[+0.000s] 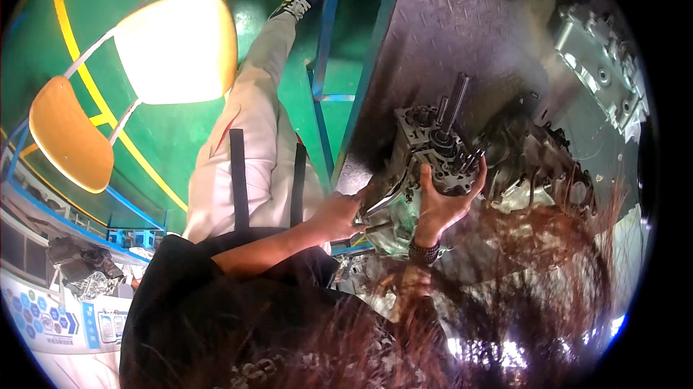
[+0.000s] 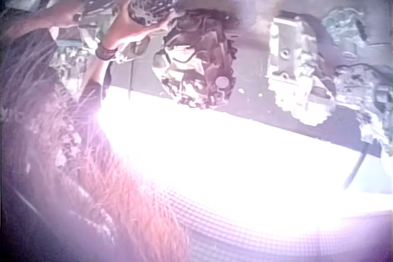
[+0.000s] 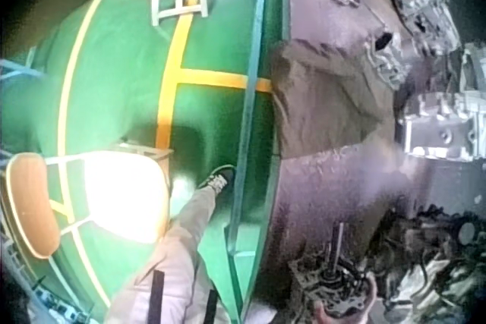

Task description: The person disassembles and reassembles a transmission, removing the casing from the gear shaft assembly by hand before repositioning and fitting the housing back over the gears on the workbench.

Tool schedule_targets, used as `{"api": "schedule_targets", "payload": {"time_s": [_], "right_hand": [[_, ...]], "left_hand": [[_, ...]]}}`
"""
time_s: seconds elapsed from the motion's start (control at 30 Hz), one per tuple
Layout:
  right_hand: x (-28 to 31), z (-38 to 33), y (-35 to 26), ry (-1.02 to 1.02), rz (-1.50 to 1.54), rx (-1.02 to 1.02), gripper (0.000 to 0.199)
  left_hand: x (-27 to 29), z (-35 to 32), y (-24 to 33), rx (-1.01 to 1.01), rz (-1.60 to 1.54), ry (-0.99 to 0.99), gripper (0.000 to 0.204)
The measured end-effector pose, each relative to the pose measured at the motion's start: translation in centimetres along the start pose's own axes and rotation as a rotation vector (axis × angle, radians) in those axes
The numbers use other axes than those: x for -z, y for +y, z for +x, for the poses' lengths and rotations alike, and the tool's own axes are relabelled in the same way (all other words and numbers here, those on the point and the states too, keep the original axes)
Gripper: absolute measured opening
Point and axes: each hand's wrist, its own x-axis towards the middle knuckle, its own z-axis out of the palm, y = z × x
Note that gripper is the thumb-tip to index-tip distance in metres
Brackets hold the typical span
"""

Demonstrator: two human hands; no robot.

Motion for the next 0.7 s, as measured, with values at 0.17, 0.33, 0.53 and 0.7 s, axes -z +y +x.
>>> {"api": "schedule_targets", "payload": {"time_s": [0.17,0.33,0.53,0.7], "right_hand": [[0.0,-0.1,0.1,0.052,0.021,0.101,0.098],[0.4,-0.4,-1.2,0.032,-0.044,0.064,0.103],[1.0,-0.5,0.9,0.108,-0.033,0.118,0.098],[1.6,-0.3,-1.0,0.022,-0.009,0.084,0.094]], "left_hand": [[-0.1,0.2,0.5,0.015,0.000,-0.004,0.084],[-0.9,-0.7,-0.1,-0.141,0.111,0.165,0.075],[1.9,0.8,3.2,-0.025,0.036,0.218,0.060],[3.8,6.4,2.6,-0.104,-0.757,0.494,0.045]]}}
